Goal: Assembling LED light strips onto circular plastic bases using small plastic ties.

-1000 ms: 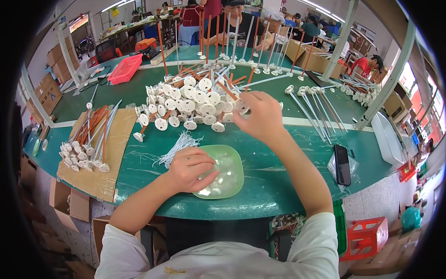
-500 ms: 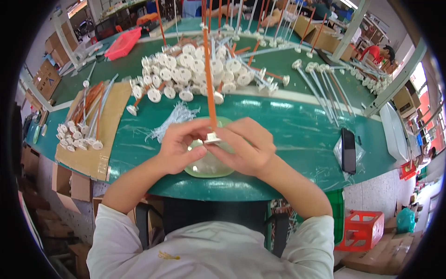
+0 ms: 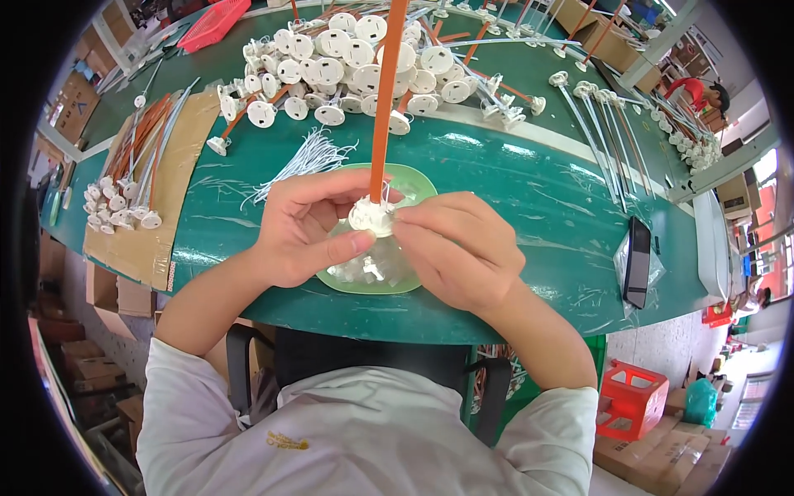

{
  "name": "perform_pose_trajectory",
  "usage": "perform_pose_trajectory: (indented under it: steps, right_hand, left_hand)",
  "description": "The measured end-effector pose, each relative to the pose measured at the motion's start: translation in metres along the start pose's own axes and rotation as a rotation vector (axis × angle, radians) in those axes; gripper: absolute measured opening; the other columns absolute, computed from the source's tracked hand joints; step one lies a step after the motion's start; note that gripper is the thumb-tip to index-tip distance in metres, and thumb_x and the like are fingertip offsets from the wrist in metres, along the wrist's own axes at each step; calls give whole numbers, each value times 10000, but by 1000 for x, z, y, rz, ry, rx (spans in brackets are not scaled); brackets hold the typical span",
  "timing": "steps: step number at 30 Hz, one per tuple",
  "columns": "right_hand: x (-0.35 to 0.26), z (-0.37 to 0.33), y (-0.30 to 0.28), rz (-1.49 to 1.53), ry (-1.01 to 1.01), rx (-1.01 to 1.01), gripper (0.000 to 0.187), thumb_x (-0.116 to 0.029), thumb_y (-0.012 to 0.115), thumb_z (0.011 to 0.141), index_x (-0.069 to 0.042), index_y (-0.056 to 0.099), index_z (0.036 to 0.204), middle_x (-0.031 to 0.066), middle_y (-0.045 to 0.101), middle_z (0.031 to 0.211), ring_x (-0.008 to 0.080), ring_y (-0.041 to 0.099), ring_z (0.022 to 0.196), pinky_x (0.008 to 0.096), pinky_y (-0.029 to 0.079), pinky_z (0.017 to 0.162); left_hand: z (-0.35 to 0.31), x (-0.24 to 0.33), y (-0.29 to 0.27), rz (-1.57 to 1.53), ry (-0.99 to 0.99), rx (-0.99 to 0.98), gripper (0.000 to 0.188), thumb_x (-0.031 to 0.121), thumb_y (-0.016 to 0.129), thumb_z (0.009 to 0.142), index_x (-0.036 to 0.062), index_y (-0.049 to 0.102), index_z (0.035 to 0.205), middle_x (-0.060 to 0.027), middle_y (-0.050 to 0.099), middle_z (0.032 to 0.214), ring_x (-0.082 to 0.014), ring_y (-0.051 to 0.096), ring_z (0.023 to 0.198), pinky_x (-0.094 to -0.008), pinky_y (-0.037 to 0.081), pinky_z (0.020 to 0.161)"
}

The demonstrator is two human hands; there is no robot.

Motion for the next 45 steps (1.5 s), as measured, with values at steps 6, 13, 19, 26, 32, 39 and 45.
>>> perform_pose_trajectory:
  steps: [6,13,19,26,32,39,45]
  right_hand:
    - [2,0,-1,7,-5,46,258,103,734,614,28,702,858,128,688,897,270,651,717,313,536,596]
    - [-8,-1,0,-100,-119,-2,296,27,731,589,-4,726,883,109,700,952,244,614,790,308,502,597]
    - [-21,1,2,-110,-242,-78,290,-20,732,572,-5,727,862,115,704,994,231,602,865,326,486,601]
    - [-21,3,-2,54,-232,-9,260,49,767,631,17,706,881,140,693,987,253,619,863,327,523,632]
    - [-21,-3,-8,59,-235,49,289,57,787,640,3,696,909,108,659,1025,255,626,859,319,565,664]
    - [-17,-4,-8,-50,-179,38,325,15,811,625,-26,703,929,82,654,1012,258,633,848,309,570,654]
    - [-13,1,-2,-68,-169,1,347,2,803,601,-8,707,935,97,660,968,260,636,777,312,573,636]
  left_hand:
    - [1,5,-2,118,68,-51,540,-58,709,814,-46,533,1324,-173,609,1271,-243,591,1186,-377,473,1018]
    - [-1,-7,5,-124,-101,-80,531,-54,565,916,-12,432,1429,-184,484,1421,-250,516,1278,-395,424,1068]
    - [0,-6,15,-5,-32,-155,541,-28,589,921,-2,425,1436,-181,455,1447,-253,490,1302,-405,406,1086]
    - [0,-13,15,-257,-167,-152,558,-2,641,902,-60,420,1411,-184,522,1387,-258,527,1269,-419,434,1073]
    - [0,-5,20,-365,-190,-191,584,21,626,916,-60,377,1438,-227,532,1365,-270,528,1273,-412,433,1072]
    - [3,-1,25,-423,-157,-223,611,-43,540,952,11,278,1502,-201,568,1325,-225,554,1231,-368,446,1046]
    - [3,-7,17,-325,-181,-149,708,35,621,923,35,218,1506,-243,567,1311,-271,556,1241,-399,433,1048]
Point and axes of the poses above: each hand's wrist, its own z-axis towards the middle knuckle, its own y-axis out of the palm, x = y × z, the point moved 8 cm from there along z, towards the middle knuckle
